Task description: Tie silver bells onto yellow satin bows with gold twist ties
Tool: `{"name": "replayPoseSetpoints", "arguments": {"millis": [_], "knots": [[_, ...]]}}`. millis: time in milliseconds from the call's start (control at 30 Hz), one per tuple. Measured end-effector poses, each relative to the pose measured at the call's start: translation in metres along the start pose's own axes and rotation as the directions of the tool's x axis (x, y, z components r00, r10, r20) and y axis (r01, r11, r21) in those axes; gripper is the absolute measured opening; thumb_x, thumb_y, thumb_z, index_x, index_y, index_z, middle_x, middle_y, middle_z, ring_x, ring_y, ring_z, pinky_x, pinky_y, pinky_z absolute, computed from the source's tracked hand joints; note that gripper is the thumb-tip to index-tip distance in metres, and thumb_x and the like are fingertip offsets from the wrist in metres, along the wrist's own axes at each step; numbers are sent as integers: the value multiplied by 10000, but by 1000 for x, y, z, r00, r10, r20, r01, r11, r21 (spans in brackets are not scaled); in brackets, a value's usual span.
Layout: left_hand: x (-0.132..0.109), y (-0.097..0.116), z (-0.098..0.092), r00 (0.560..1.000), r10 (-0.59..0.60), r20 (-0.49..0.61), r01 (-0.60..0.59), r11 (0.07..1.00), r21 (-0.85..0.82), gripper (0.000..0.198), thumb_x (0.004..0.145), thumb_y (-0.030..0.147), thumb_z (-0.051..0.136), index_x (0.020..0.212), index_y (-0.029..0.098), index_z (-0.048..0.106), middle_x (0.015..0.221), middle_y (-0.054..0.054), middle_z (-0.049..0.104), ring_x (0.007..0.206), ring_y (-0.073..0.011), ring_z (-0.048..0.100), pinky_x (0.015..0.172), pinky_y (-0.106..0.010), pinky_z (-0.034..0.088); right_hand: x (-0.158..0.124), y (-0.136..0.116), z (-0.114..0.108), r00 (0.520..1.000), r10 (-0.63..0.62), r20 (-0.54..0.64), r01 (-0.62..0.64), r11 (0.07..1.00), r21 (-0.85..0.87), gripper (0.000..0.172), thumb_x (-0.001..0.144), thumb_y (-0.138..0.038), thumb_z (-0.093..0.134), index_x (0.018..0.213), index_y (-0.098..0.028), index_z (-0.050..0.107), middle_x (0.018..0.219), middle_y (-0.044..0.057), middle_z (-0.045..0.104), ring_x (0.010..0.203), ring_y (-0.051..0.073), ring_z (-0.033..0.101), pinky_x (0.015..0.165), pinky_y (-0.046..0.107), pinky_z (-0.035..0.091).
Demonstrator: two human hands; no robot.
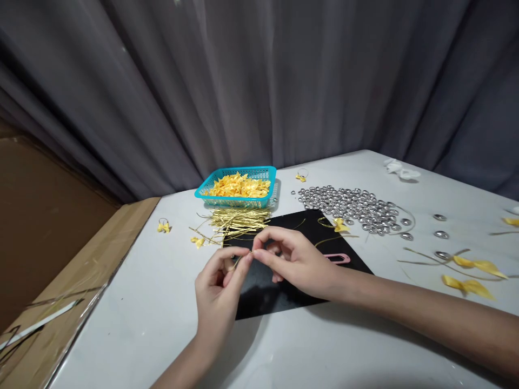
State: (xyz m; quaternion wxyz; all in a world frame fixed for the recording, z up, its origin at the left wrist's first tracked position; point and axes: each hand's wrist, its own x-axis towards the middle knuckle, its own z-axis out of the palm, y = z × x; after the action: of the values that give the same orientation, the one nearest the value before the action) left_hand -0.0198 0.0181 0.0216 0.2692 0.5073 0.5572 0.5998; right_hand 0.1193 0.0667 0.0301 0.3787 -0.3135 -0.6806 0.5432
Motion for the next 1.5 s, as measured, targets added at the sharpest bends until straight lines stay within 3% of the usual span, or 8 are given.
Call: {"name": "replayPoseSetpoints", "arguments": {"millis": [367, 500, 633, 900, 1267, 1500], "knots": [[3, -13, -5, 984, 168, 65, -171, 983, 59, 27, 779, 235, 629, 769, 210, 625, 508, 86, 289, 439, -62, 292, 427, -175, 266, -1, -2, 1, 1000, -22, -8, 22, 1000, -12, 149, 813, -300, 556, 783, -157, 532, 731, -7, 485, 563, 64, 457, 427, 176, 492], [1, -11, -3, 986, 146, 78, -148, 989, 25, 28, 787, 218, 618, 793, 221, 591, 518, 91, 294, 445, -61, 303, 445, -163, 283, 0, 0, 1, 999, -33, -4, 33, 999, -30, 150, 820, -301, 554, 792, -155, 533, 748, -6, 493, 564, 61, 463, 428, 175, 485], [-1, -7, 1, 992, 128, 1, -128, 991, -48, 88, 782, 204, 615, 736, 215, 541, 516, 90, 305, 446, -66, 285, 437, -176, 258, 0, 3, 0, 998, -58, 11, 58, 998, -38, 141, 831, -292, 547, 794, -156, 529, 750, -12, 500, 545, 50, 467, 433, 170, 479], [-1, -4, 1, 997, 77, 12, -77, 997, 7, 50, 753, 243, 643, 730, 209, 672, 498, 75, 286, 452, -74, 270, 436, -198, 251, -1, 3, 1, 997, -69, 14, 69, 998, -8, 122, 830, -280, 542, 805, -162, 525, 733, -20, 485, 538, 50, 464, 423, 163, 477], [5, -10, -5, 997, -17, 76, 11, 997, 75, 171, 765, 366, 642, 777, 200, 680, 510, 70, 291, 464, -70, 298, 444, -183, 281, -1, -1, 0, 997, -75, 15, 75, 997, -21, 122, 837, -271, 541, 792, -159, 521, 738, -25, 491, 510, 36, 464, 431, 158, 461], [4, -7, -4, 979, -112, 171, 112, 994, 4, 229, 808, 408, 582, 769, 183, 604, 546, 63, 327, 492, -71, 279, 444, -177, 254, -1, 2, 0, 999, -49, -7, 48, 997, -63, 145, 839, -302, 546, 806, -162, 526, 735, -24, 494, 526, 47, 466, 435, 172, 432]]}}
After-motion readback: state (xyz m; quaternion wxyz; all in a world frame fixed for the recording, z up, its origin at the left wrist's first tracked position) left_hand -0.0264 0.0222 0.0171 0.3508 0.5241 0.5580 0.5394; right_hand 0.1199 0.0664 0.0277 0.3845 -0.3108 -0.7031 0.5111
